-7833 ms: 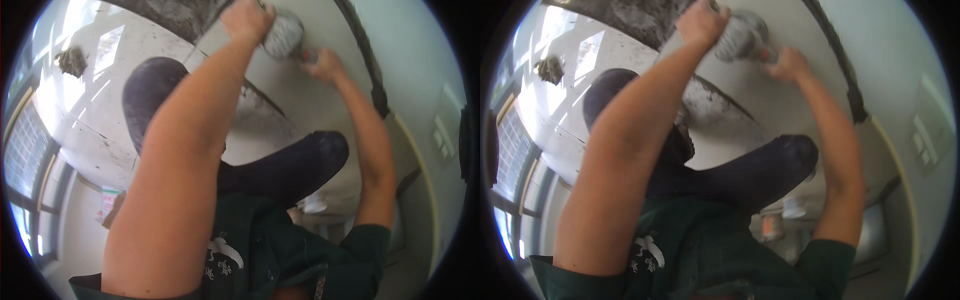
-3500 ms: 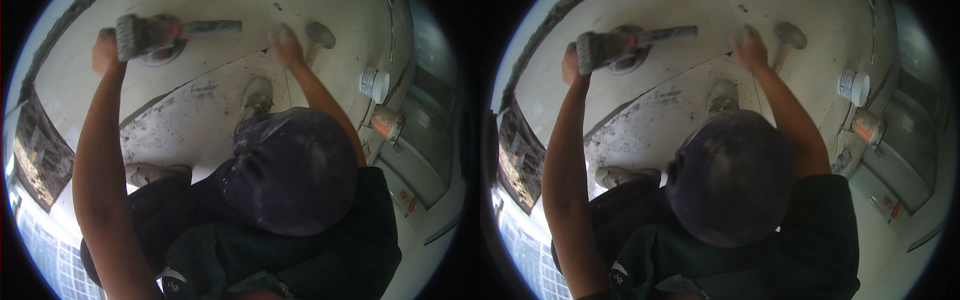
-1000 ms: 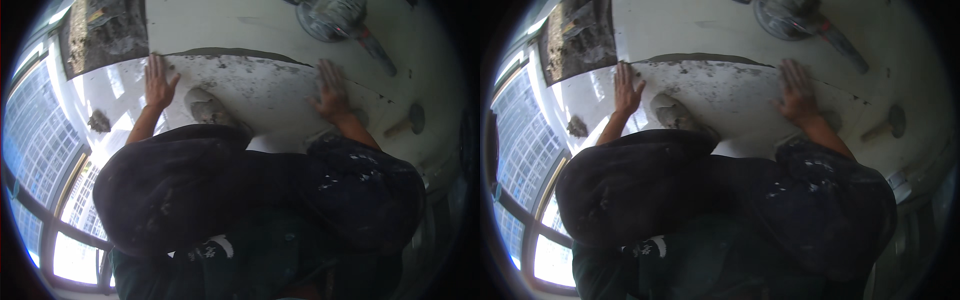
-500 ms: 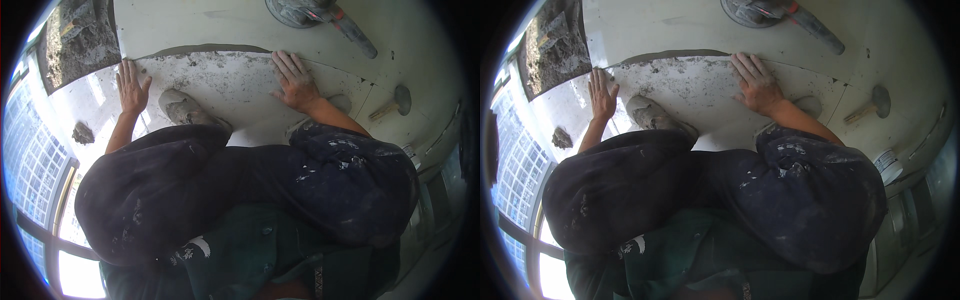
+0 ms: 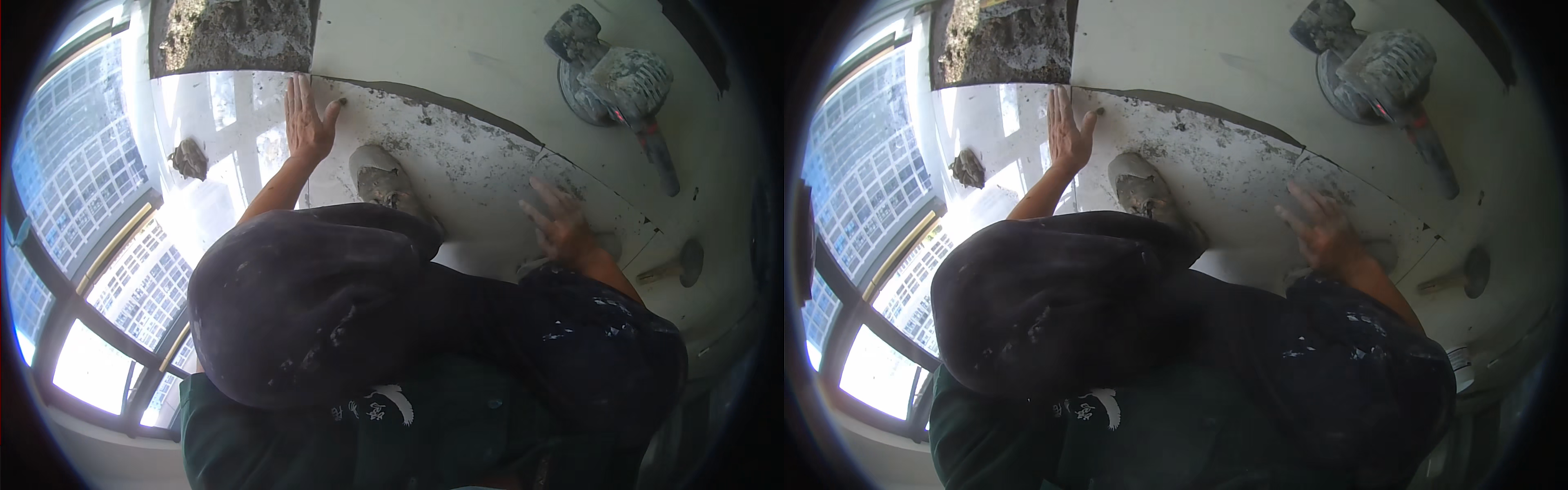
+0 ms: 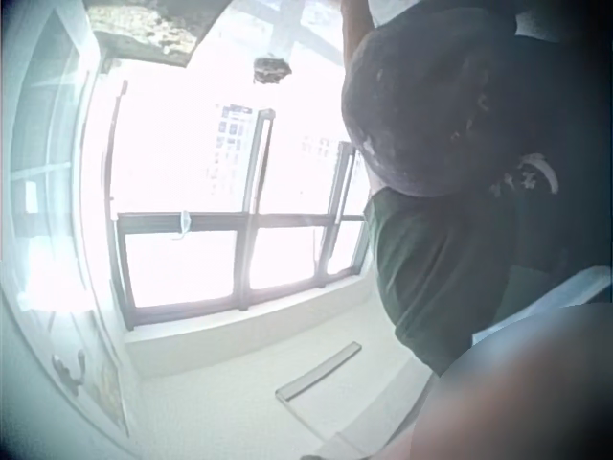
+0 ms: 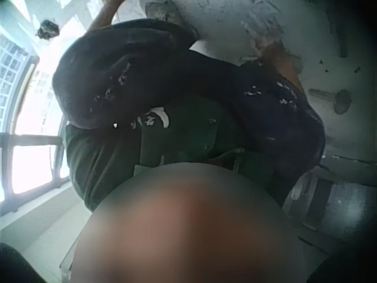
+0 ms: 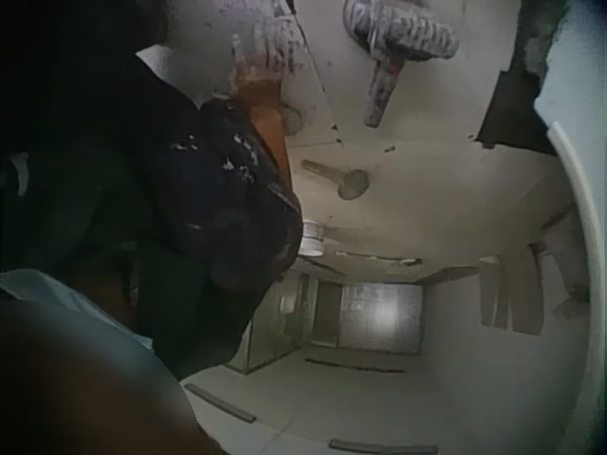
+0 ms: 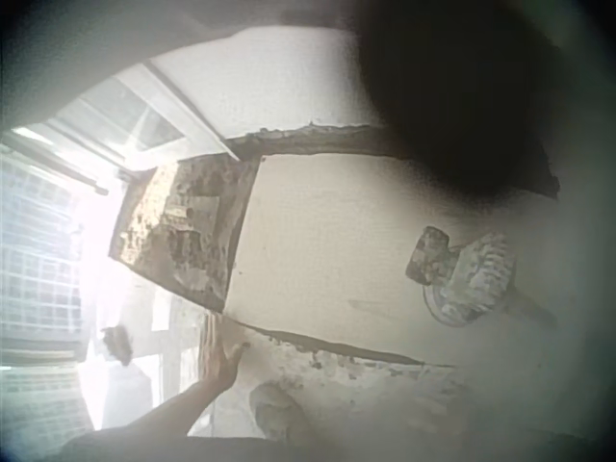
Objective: Laying and leveling floor tiles using mortar, a trowel, and a rubber mallet.
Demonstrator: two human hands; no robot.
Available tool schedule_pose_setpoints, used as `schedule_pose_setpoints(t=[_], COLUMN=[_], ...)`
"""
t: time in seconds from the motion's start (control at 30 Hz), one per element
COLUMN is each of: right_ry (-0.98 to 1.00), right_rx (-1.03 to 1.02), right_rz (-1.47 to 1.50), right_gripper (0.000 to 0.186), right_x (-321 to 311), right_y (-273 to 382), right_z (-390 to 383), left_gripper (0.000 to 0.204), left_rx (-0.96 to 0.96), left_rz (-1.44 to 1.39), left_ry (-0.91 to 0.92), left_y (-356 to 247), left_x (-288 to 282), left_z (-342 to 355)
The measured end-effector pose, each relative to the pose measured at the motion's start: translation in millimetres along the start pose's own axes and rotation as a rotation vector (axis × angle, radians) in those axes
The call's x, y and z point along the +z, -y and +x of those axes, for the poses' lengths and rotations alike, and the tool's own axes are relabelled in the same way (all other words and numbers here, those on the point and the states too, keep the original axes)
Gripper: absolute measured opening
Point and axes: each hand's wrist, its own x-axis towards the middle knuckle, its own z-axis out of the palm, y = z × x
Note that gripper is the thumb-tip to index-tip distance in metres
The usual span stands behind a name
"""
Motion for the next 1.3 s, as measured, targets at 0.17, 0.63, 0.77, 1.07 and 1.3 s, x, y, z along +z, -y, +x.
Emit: schedule_pose_setpoints(t=[0.17,0.63,0.77,1.07,1.3], right_ry=[0.006,-0.106,0.044,0.116,0.094], right_rx=[-0.061,0.916,0.962,0.981,0.935], right_rz=[-0.058,-0.204,-0.086,0.060,0.096], right_gripper=[0.052,0.054,0.049,0.039,0.026], right_x=[-37,-128,-153,-160,-162], right_y=[-6,-98,-91,-89,-89], right_z=[9,13,20,27,21], left_gripper=[0.083,0.054,0.056,0.061,0.044], left_rx=[0.042,0.342,0.585,0.114,0.061], left_rz=[0.109,0.167,0.071,-0.856,-0.852], left_ry=[0.058,0.001,0.034,0.572,0.273], left_y=[16,8,-77,-317,-330], left_x=[-3,-29,-68,-52,40], left_z=[-7,38,116,187,222])
